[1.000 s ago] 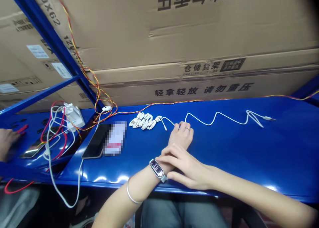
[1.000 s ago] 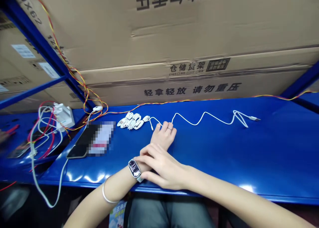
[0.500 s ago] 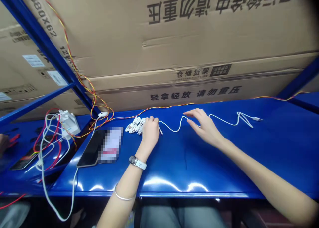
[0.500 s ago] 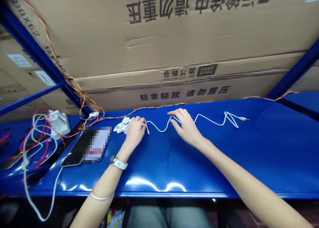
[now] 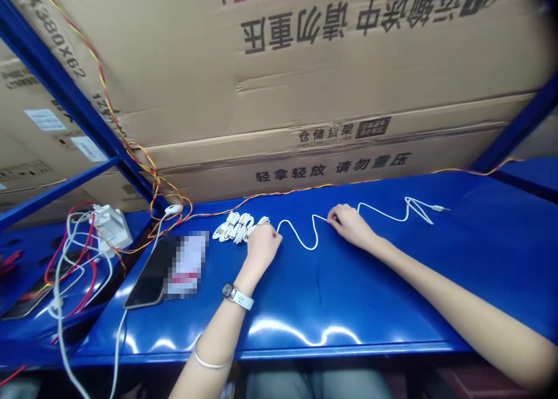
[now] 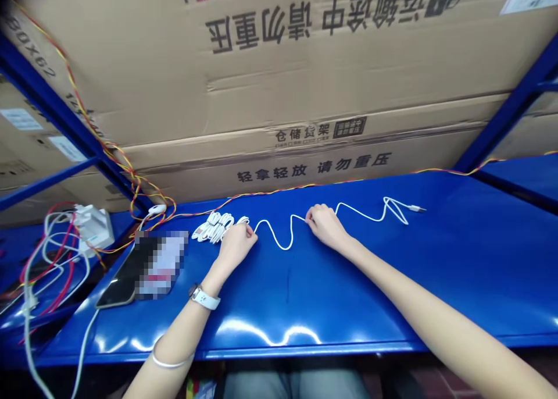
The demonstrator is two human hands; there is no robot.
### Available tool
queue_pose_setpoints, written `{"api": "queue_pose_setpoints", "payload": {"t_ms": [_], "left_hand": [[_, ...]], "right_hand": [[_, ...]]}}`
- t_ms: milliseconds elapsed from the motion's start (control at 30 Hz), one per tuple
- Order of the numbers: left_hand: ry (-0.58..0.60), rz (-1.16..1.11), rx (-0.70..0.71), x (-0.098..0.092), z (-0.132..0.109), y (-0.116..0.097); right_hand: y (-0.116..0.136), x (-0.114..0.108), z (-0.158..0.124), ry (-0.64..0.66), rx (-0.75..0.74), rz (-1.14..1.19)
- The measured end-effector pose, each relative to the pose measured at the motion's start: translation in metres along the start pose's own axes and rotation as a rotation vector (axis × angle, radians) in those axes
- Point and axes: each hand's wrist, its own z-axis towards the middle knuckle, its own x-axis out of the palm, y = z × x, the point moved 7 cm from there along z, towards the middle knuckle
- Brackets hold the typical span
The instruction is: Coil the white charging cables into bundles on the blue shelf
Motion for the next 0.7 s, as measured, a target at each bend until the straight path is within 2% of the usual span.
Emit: {"api": "queue_pose_setpoints", "payload": {"t_ms": [133, 333, 433, 567, 700], "left_hand": [[0.071, -0.21, -0.03, 0.012, 0.0, -0.003], [0.298, -1.008, -0.298, 0.04, -0.013, -0.008], [0.29, -1.146, -0.322, 0.043, -0.013, -0.009], [0.364, -1.222, -0.223, 0.049, -0.019, -0.023], [0.358, -1.274, -0.147, 0.055, -0.03, -0.034]], "right_hand": [[0.011, 0.002, -0.006, -0.014, 0.06, 0.123], [0.045, -0.001, -0.015, -0.065, 0.084, 0.285], [0.058, -0.008, -0.016, -0.146, 0.081, 0.381], [0.074, -0.013, -0.019, -0.248, 0.024, 0.398], [0.083, -0.005, -0.022, -0.231, -0.025, 0.368]]}}
